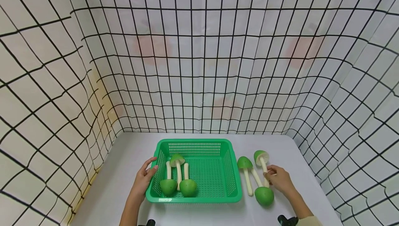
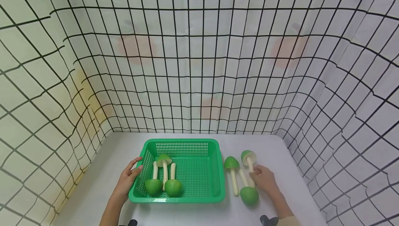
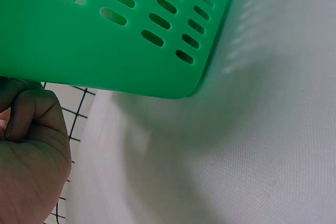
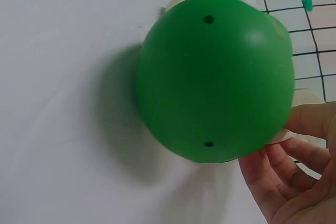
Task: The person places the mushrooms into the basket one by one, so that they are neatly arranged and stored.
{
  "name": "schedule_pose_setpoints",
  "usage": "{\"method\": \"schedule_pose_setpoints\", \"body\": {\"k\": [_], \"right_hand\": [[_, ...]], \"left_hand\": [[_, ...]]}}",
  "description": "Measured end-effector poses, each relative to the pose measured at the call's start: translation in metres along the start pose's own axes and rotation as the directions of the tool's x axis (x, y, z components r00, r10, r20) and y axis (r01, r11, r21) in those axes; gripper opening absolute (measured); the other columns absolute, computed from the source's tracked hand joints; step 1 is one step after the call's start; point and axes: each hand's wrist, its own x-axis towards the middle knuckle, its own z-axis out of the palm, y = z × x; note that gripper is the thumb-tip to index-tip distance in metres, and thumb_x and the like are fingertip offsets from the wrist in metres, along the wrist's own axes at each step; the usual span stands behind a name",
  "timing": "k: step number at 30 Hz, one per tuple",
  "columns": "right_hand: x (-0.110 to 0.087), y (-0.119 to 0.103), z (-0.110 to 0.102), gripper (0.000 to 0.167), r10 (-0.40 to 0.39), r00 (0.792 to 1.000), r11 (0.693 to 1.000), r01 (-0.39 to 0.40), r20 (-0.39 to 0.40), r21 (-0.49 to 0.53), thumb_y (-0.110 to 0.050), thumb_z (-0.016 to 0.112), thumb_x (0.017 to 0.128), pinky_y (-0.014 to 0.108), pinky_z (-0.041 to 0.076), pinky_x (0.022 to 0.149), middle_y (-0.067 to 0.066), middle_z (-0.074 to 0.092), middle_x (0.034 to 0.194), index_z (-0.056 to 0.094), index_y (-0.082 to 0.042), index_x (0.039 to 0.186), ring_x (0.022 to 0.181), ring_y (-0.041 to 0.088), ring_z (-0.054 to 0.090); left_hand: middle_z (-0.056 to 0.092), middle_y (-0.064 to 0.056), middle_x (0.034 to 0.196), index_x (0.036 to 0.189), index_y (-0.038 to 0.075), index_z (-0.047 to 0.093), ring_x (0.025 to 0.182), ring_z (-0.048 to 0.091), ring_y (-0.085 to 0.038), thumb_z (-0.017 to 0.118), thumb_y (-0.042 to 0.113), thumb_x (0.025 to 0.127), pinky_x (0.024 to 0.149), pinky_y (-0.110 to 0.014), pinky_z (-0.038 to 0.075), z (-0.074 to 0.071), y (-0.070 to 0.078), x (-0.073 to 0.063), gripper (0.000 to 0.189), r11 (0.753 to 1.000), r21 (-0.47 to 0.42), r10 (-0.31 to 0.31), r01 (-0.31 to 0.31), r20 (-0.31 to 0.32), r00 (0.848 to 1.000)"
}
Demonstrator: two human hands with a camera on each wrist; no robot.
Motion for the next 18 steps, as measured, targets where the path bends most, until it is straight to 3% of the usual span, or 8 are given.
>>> {"method": "schedule_pose_setpoints", "body": {"k": [4,12,18], "right_hand": [[0.002,-0.002,-0.003,0.039,-0.017,1.000,1.000,0.017,-0.014,-0.002,-0.013,0.066,0.096,0.031,0.060,0.064,0.016,0.069,0.099,0.061,0.011,0.126,0.080,0.017,0.067],[0.002,-0.018,-0.009,0.039,-0.050,0.998,0.999,0.051,-0.036,0.018,-0.015,0.066,0.098,0.033,0.062,0.067,0.016,0.067,0.102,0.060,0.011,0.128,0.084,0.016,0.068],[-0.003,-0.032,-0.011,0.039,-0.046,0.998,0.998,0.048,-0.041,0.034,-0.015,0.065,0.099,0.035,0.062,0.070,0.018,0.067,0.106,0.060,0.009,0.129,0.085,0.018,0.069]], "left_hand": [[0.070,-0.012,0.112,0.153,0.025,0.044,0.092,0.070,-0.023,0.061,0.034,0.105,0.073,-0.033,0.061,-0.001,0.001,0.000,0.051,1.000,-0.001,-0.001,0.001,0.006,1.000],[0.069,-0.020,0.114,0.147,0.026,0.050,0.091,0.070,-0.026,0.065,0.034,0.102,0.071,-0.033,0.061,-0.001,0.000,0.001,0.048,1.000,-0.020,0.006,-0.006,-0.003,1.000],[0.069,-0.016,0.110,0.148,0.025,0.049,0.089,0.070,-0.024,0.065,0.033,0.102,0.071,-0.032,0.061,0.001,0.000,-0.001,0.049,0.999,-0.029,0.017,-0.017,0.001,1.000]]}}
